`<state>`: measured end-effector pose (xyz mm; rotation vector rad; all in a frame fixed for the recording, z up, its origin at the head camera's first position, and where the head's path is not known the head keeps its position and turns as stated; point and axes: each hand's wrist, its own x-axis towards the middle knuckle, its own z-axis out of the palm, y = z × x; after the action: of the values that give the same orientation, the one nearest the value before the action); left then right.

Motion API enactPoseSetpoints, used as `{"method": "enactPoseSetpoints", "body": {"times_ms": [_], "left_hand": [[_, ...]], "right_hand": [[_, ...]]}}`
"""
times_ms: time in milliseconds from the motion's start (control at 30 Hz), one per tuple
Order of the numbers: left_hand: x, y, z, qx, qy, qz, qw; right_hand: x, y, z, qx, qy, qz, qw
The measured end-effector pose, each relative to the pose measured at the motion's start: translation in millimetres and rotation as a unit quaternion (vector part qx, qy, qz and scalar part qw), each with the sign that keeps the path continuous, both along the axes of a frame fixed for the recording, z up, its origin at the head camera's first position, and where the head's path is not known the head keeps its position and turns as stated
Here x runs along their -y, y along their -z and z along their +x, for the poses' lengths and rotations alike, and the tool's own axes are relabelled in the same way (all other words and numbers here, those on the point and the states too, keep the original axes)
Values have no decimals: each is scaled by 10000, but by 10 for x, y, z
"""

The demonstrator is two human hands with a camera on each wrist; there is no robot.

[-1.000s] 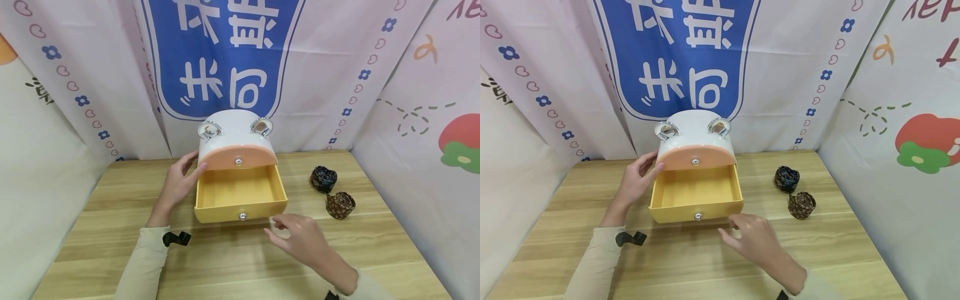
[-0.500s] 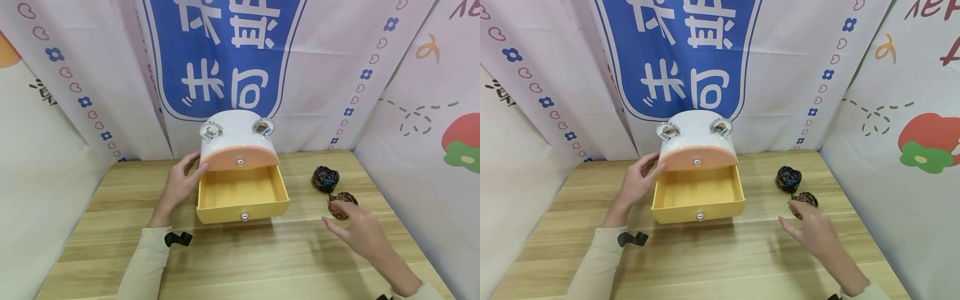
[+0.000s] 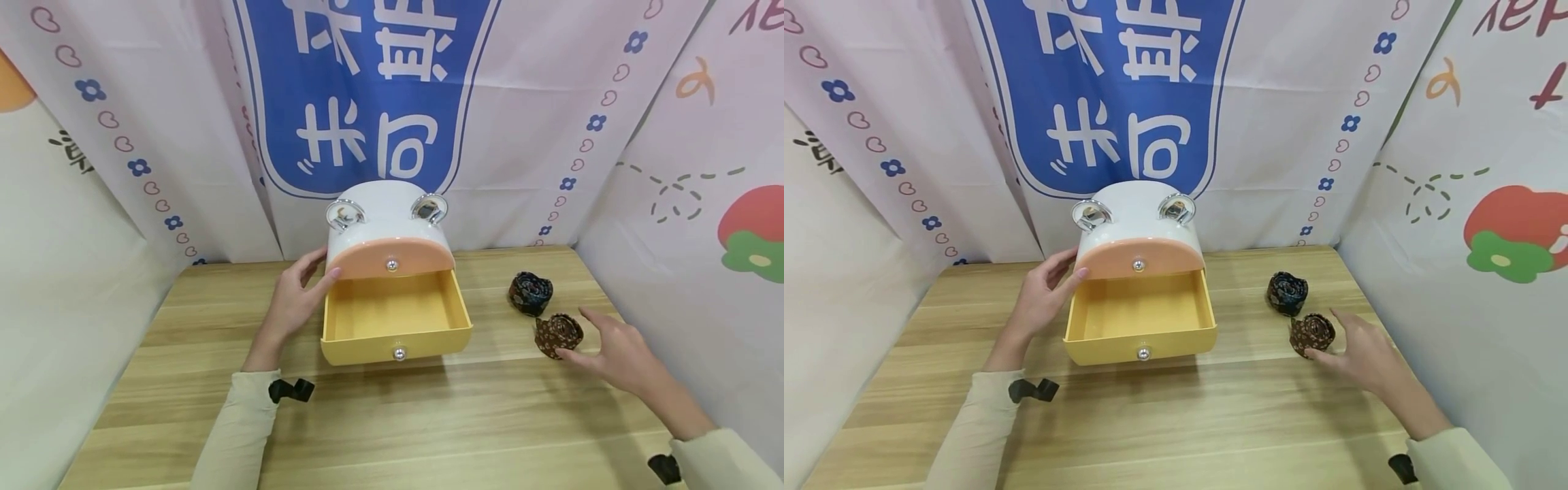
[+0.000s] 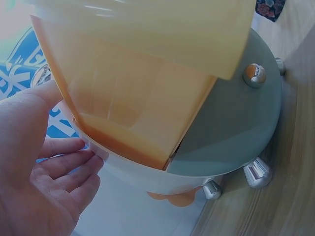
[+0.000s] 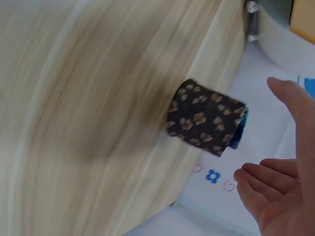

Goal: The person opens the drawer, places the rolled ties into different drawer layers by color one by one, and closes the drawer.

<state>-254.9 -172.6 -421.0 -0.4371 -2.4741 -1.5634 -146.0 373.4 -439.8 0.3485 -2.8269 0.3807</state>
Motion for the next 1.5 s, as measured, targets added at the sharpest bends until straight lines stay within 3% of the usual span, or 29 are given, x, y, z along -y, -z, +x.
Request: {"method": "enactPoseSetpoints", "body": {"times_ms": [267, 600, 1000, 1500], "left_hand": [[11, 19, -9, 26, 29, 63, 10000], [30, 25, -17, 50, 21, 67, 10000], [27, 22, -24, 113, 33, 66, 9999], [31, 26, -29, 145, 34, 66, 9999]], "right_hand": [[-178, 176, -155, 1116, 121, -230, 9934], [-261, 418, -271, 1565, 254, -892, 9833], [-270, 606, -328, 1531, 310, -1119, 9814], [-283, 631, -346, 1414, 284, -1142, 9829]]}}
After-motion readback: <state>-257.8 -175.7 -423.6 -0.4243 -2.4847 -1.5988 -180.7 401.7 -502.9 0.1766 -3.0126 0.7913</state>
